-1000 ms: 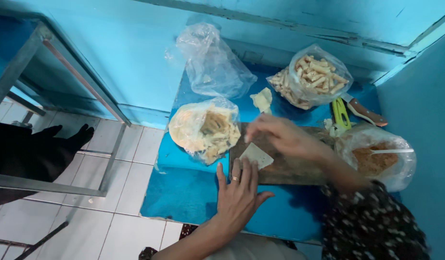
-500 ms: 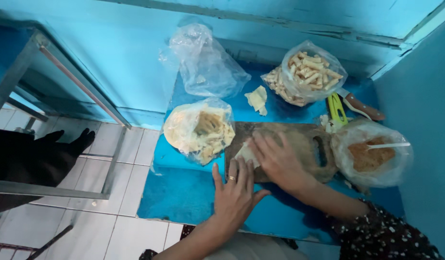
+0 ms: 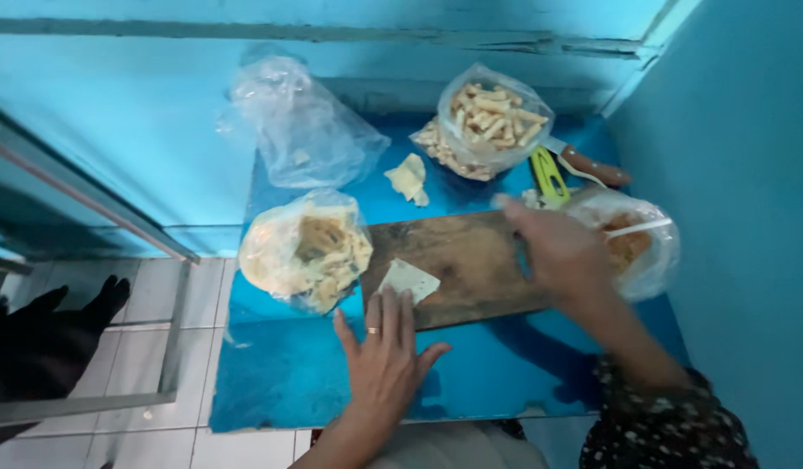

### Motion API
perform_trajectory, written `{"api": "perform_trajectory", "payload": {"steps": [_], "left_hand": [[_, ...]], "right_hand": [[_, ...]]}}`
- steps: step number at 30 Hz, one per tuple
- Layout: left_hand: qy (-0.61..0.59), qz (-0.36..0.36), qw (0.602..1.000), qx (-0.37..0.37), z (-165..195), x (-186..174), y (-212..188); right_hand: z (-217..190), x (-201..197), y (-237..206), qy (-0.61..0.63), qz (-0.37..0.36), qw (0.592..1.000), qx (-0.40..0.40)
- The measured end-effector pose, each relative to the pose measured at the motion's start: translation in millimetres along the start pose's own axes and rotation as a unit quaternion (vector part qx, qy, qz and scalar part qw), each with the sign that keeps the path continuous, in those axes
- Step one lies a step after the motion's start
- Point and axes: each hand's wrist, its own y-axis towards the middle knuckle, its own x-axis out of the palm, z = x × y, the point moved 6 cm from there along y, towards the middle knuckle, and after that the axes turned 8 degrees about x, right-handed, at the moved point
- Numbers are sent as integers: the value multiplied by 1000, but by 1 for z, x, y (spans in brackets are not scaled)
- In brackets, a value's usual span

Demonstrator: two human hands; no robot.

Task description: The person sits at a small blue table and folds filled pastry wrappers one at a time. They take a thin wrapper, place filling from a plastic-covered bowl onto it, fold the wrapper over into a triangle, and set the folded piece aside with other completed pieces.

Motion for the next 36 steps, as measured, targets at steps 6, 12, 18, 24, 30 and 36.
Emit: {"api": "perform_trajectory", "payload": {"steps": [6,12,18,24,30,36], "left_hand": [[3,-32,999,3,-4,-7,2],[16,3,1000,24,-10,-21,8],[1,-7,999,34,-9,-26,9],[-197,46,977,72,-11,-54,10],[-363,75,899,232,36,-110,1],[-366,57,923,107,62,-127,1]], "right_hand": [[88,-58,-31,-15,-144,957,252],[81,-26,-25,-37,-190,981,14],[102,-10,-23,-3,-353,927,129],[104,2,-19,-151,-291,941,80],[130,-25,-33,255,-163,846,438],[85,-3,-13,305,-174,824,445]]}}
